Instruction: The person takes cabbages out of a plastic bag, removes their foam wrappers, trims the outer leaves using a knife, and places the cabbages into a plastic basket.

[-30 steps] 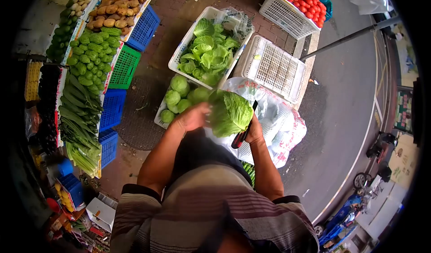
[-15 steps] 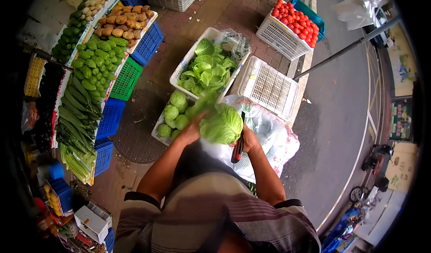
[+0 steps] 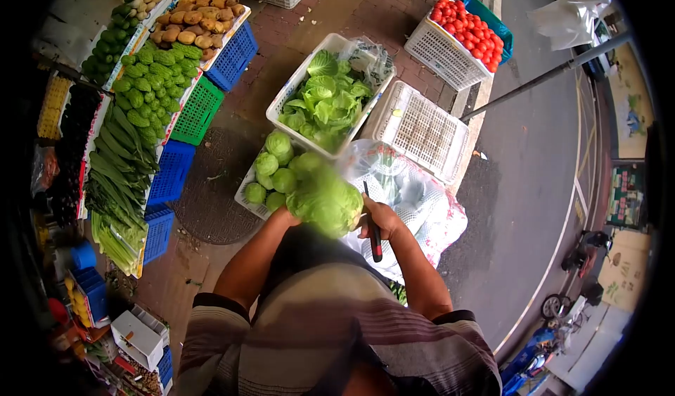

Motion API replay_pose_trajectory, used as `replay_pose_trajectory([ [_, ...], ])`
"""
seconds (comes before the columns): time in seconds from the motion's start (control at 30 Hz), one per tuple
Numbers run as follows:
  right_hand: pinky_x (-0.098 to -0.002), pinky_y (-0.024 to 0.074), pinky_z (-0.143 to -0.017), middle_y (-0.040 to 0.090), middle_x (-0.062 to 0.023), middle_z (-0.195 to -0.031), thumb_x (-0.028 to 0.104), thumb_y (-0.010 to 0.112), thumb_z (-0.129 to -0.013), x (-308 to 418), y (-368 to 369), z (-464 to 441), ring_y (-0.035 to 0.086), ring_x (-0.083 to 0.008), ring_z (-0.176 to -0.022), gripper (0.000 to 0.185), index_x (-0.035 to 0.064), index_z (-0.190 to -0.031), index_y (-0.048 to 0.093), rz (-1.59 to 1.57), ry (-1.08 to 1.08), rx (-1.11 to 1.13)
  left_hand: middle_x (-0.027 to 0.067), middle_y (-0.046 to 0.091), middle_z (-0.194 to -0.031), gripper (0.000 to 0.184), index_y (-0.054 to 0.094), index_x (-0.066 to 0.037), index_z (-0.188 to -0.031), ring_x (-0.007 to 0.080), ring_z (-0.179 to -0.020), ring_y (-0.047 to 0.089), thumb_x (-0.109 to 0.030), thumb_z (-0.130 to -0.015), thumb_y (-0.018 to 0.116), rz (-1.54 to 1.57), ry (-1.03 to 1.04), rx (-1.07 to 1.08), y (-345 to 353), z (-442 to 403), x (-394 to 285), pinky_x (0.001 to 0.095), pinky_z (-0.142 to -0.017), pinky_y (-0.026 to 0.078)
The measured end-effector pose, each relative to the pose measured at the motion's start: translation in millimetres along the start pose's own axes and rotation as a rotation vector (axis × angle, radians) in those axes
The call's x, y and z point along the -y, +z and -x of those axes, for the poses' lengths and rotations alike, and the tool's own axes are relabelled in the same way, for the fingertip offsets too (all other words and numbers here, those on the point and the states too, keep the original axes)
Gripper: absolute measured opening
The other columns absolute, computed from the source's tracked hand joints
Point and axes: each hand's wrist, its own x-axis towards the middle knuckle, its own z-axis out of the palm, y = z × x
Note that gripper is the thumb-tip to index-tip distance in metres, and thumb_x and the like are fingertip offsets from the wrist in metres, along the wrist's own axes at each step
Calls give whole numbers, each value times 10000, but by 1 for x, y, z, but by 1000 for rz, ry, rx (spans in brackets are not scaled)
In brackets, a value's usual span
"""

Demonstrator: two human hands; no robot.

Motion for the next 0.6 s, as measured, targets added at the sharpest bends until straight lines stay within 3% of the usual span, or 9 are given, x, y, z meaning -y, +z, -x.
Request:
replay_pose_trajectory([
  [0.07,-380,578,-459,667,-224,-719,495,521,-1026,16,8,17,575,-223,-411,622,-122,-1094,562,-55,-18,10,91,635,-1329,431,548,-68,-1392,191,-1148,640,-278,-1016,572,75,9,88,-26,-10,14,369,-978,549],
  [0.17,-330,575,-454,690,-212,-807,433,630,-989,20,3,20,572,-171,-441,570,-125,-1097,576,21,-164,37,111,641,-1320,444,554,-49,-1377,227,-1160,640,-321,-1026,537,349,19,178,4,1,-3,398,-1002,538],
  [0.2,-305,566,-479,696,-174,-818,412,660,-973,20,5,24,578,-157,-481,529,-99,-1103,615,123,-270,-23,117,642,-1319,452,554,-45,-1375,237,-1160,641,-331,-1027,531,407,28,175,25,10,-16,406,-1007,535],
  [0.27,-353,543,-572,700,-153,-860,384,687,-922,36,19,51,596,-160,-579,462,-45,-1091,677,432,-434,-267,126,640,-1322,466,553,-38,-1375,254,-1167,640,-347,-1028,522,432,61,158,36,9,-23,420,-1017,530],
  [0.3,-389,545,-669,716,-160,-958,323,730,-888,44,25,58,665,-231,-687,414,-14,-1124,684,544,-482,-320,129,637,-1327,471,551,-36,-1377,260,-1173,637,-352,-1028,518,402,78,143,36,8,-21,425,-1022,527],
  [0.4,-408,547,-763,706,-152,-1047,283,753,-858,66,51,68,692,-315,-847,403,39,-1171,683,828,-969,-303,108,645,-1287,435,560,-40,-1350,227,-1140,643,-320,-1016,558,316,92,180,46,7,-25,397,-1006,531],
  [0.43,-425,537,-827,686,-142,-1126,306,763,-838,75,60,74,671,-371,-992,439,95,-1212,670,863,-971,-264,96,640,-1273,422,553,-39,-1345,209,-1124,642,-289,-1006,586,332,60,143,44,5,-23,367,-997,530],
  [0.5,-429,543,-824,684,-149,-1123,326,755,-840,85,62,64,677,-366,-989,450,106,-1222,661,1065,-918,-230,77,639,-1232,400,544,-39,-1340,187,-1093,640,-238,-1000,612,309,34,82,39,2,-18,334,-958,539],
  [0.6,-444,549,-799,679,-168,-1118,377,732,-846,94,68,52,683,-360,-964,447,106,-1194,658,1266,-833,-215,65,639,-1213,395,543,-48,-1347,172,-1077,634,-233,-1005,608,36,113,-53,29,-6,-4,323,-925,546],
])
